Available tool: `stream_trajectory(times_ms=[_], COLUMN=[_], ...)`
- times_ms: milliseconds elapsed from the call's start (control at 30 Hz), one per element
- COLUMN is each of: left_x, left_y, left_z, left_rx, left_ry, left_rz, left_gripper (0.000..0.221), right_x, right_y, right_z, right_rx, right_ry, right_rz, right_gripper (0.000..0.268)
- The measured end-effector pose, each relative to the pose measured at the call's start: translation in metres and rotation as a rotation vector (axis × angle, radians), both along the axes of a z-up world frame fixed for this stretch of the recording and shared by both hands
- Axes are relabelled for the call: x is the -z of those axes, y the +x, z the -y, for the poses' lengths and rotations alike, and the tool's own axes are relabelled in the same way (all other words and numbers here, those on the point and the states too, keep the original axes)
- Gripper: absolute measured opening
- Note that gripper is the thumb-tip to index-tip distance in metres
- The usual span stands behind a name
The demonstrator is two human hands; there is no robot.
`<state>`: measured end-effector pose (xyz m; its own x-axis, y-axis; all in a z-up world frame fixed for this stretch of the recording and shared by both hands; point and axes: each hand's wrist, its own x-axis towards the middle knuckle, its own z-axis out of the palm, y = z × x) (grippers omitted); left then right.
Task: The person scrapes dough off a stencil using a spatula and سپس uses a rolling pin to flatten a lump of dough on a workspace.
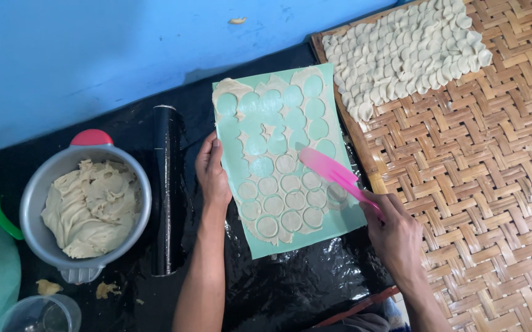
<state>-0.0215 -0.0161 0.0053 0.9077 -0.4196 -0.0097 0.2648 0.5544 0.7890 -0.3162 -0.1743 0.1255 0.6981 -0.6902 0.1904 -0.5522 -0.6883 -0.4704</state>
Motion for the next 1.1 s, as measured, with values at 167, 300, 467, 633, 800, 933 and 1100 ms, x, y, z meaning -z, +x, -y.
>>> stream_trajectory(times_ms=[167, 300, 467, 633, 800, 933, 1100], left_x=[0.0, 0.004, 0.001, 0.003, 0.003, -0.001, 0.0], left_y=[0.0, 0.001, 0.0, 0.0, 0.0, -0.001, 0.0], left_z=[-0.001, 0.0, -0.001, 0.0, 0.0, 0.0, 0.0], left_rx=[-0.008, -0.003, -0.001, 0.001, -0.006, -0.007, -0.002], left_ry=[0.002, -0.004, 0.005, 0.005, 0.019, 0.025, 0.013], left_rz=[0.006, 0.002, 0.001, -0.007, 0.012, 0.021, 0.012], left_gripper=[0.031, 0.031, 0.031, 0.03, 0.03, 0.031, 0.031], right_x=[-0.002, -0.001, 0.003, 0.014, 0.013, 0.009, 0.001], right_y=[0.001, -0.001, 0.004, 0.011, 0.02, 0.023, 0.015], right_z=[0.002, 0.002, 0.006, 0.014, 0.012, 0.008, -0.001], right_rx=[-0.023, -0.029, -0.058, -0.062, -0.055, -0.02, 0.008], right_ry=[0.099, 0.12, 0.103, 0.057, 0.04, 0.076, 0.003], right_rz=[0.04, 0.0, 0.045, 0.032, 0.064, 0.043, 0.087], right_gripper=[0.026, 0.026, 0.026, 0.024, 0.022, 0.024, 0.023])
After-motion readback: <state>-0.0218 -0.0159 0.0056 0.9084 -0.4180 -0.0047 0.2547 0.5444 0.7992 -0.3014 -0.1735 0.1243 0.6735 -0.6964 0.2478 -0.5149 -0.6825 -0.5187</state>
